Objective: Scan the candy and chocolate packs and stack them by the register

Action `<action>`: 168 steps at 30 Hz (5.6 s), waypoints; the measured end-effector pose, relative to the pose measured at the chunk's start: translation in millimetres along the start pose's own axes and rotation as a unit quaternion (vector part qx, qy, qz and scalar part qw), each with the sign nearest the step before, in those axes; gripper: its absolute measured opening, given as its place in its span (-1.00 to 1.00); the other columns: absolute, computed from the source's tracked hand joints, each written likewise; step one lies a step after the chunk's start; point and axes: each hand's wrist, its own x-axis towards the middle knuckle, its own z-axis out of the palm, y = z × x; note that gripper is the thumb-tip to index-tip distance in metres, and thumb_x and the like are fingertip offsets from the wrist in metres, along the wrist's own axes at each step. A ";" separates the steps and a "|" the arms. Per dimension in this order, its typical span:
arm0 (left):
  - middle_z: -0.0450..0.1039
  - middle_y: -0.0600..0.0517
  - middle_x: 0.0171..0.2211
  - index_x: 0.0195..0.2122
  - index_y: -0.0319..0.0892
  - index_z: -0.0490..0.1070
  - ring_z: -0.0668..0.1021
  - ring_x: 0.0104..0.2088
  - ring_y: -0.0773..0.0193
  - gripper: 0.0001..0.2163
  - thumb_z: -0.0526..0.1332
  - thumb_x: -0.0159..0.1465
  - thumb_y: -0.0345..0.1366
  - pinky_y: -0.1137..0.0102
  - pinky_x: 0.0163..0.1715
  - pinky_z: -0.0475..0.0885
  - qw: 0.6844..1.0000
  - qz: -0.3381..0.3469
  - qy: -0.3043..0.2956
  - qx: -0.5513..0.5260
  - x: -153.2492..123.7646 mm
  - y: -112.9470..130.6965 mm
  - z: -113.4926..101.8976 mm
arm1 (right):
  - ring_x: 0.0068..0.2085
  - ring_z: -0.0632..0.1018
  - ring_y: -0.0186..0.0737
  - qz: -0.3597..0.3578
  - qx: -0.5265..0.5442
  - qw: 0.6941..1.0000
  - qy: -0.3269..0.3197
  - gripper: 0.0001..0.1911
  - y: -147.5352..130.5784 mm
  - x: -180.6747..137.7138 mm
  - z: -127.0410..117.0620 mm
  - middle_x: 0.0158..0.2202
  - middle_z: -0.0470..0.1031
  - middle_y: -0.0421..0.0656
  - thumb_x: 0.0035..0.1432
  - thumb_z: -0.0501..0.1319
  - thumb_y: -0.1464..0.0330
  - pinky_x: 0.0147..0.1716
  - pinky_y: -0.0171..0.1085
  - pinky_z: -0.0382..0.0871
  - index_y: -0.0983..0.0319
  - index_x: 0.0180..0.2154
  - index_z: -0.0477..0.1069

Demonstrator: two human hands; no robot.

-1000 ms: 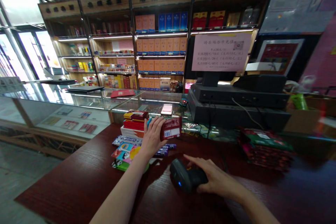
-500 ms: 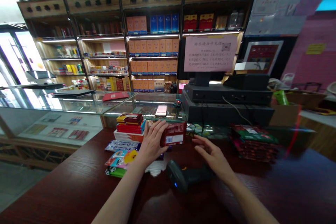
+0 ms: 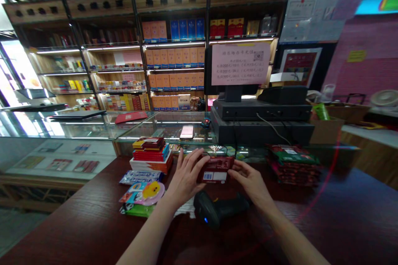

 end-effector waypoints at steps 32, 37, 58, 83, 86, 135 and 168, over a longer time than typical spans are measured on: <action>0.19 -0.05 0.27 0.30 0.06 0.11 0.31 0.28 0.10 -0.39 0.20 0.24 -0.45 0.10 0.29 0.24 0.931 -0.118 0.033 -0.345 3.5 1.2 11.7 | -0.17 0.64 -0.02 -0.074 -0.107 0.991 0.044 -0.63 1.4 -6.2 7.8 -0.20 0.65 -0.09 0.00 0.35 0.11 -0.15 -0.15 0.50 0.20 -0.21 0.50; 0.27 -0.10 0.25 0.31 -0.01 0.03 0.39 0.24 0.11 -0.41 0.21 0.29 -0.35 0.10 0.24 0.31 0.878 -0.178 0.055 -0.441 5.7 6.5 13.6 | -0.01 0.59 0.00 -0.175 -0.173 0.968 0.052 -0.59 3.3 -7.6 9.7 -0.02 0.59 -0.07 0.01 0.38 0.19 0.06 -0.05 0.46 0.17 -0.08 0.52; 0.23 -0.11 0.30 0.34 0.01 -0.02 0.26 0.34 0.14 -0.37 0.17 0.29 -0.46 -0.09 0.36 0.01 0.995 -0.021 0.052 -0.088 7.7 2.3 12.2 | 0.21 0.44 -0.03 -0.442 -0.452 0.775 -0.006 -0.42 -0.8 -6.8 -9.5 0.23 0.39 0.02 0.32 0.15 0.42 0.17 0.00 0.43 0.14 0.33 0.15; 0.21 -0.18 0.32 0.35 -0.08 -0.18 0.28 0.32 0.15 -0.31 0.15 0.29 -0.51 -0.22 0.35 -0.18 0.989 0.111 0.020 -0.099 135.8 115.9 63.9 | 0.22 0.44 0.00 -0.412 -0.617 0.670 0.029 -0.49 -64.1 -7.3 -177.7 0.24 0.40 0.05 0.29 0.13 0.45 0.34 0.21 0.06 0.25 0.26 0.27; 0.22 -0.18 0.31 0.35 -0.09 -0.17 0.25 0.34 0.16 -0.32 0.15 0.28 -0.51 -0.21 0.35 -0.19 0.986 0.130 0.011 -0.101 154.5 129.3 75.1 | 0.24 0.42 0.00 -0.407 -0.625 0.665 0.033 -0.49 -66.2 -2.5 -201.5 0.23 0.40 0.07 0.28 0.13 0.45 0.33 0.21 0.06 0.28 0.25 0.27; 0.44 -0.18 0.15 0.34 -0.16 -0.21 0.46 0.19 0.11 -0.33 0.13 0.28 -0.38 -0.13 0.33 -0.02 0.973 0.075 -0.085 -0.201 210.2 160.3 137.6 | 0.14 0.51 -0.06 -0.238 -0.620 0.745 -0.067 -0.61 -64.1 45.1 -275.3 0.10 0.53 0.02 0.21 0.14 0.44 0.31 0.21 -0.01 0.21 0.07 0.45; 0.24 -0.18 0.30 0.34 -0.15 -0.10 0.27 0.33 0.11 -0.39 0.15 0.32 -0.31 -0.04 0.35 0.00 0.971 0.062 -0.159 -0.166 204.3 152.4 120.7 | 0.18 0.47 0.00 -0.206 -0.648 0.729 -0.076 -0.61 -67.2 45.4 -269.0 0.14 0.49 0.08 0.23 0.18 0.38 0.30 0.22 0.00 0.25 0.10 0.42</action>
